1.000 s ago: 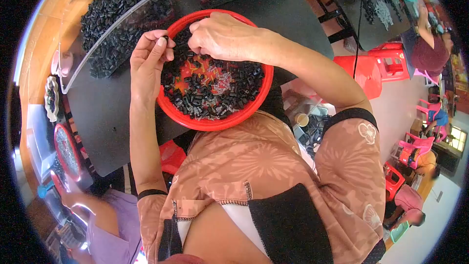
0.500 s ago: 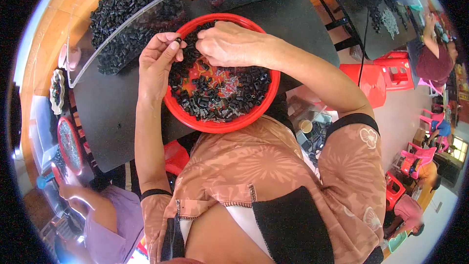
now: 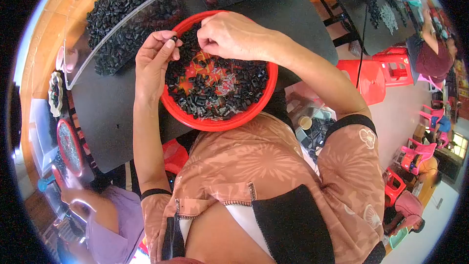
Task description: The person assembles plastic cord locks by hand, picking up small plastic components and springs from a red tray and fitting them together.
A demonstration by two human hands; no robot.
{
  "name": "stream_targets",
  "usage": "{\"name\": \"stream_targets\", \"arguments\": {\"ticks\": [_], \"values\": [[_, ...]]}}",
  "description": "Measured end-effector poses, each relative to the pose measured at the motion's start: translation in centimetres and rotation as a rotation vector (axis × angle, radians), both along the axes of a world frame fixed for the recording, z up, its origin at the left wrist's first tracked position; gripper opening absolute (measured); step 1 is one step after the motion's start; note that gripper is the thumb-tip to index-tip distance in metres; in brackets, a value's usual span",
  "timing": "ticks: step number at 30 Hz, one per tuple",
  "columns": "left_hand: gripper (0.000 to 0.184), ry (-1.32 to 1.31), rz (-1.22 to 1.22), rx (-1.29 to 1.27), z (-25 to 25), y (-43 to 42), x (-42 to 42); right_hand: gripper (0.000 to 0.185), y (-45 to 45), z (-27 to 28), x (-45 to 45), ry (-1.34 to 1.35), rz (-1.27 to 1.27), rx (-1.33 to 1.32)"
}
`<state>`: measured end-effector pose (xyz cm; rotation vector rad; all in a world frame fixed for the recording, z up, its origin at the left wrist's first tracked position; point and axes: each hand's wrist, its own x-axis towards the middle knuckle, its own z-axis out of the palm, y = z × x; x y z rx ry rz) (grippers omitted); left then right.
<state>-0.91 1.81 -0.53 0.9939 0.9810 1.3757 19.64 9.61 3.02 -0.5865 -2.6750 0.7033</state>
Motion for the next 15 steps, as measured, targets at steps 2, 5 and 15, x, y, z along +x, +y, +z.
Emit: {"name": "stream_targets", "arguments": {"ticks": [2, 5, 15], "values": [[0.015, 0.008, -0.001, 0.0, 0.0, 0.0, 0.0, 0.009, -0.5, -0.1, -0.2, -0.005, -0.011, 0.032], [0.015, 0.012, 0.0, -0.003, 0.0, 0.0, -0.1, 0.008, -0.4, -0.3, -0.4, -0.025, -0.045, 0.084], [0.014, 0.021, 0.002, -0.01, 0.1, -0.2, -0.1, 0.008, 0.7, -1.7, -1.6, -0.058, -0.103, 0.146]]}}
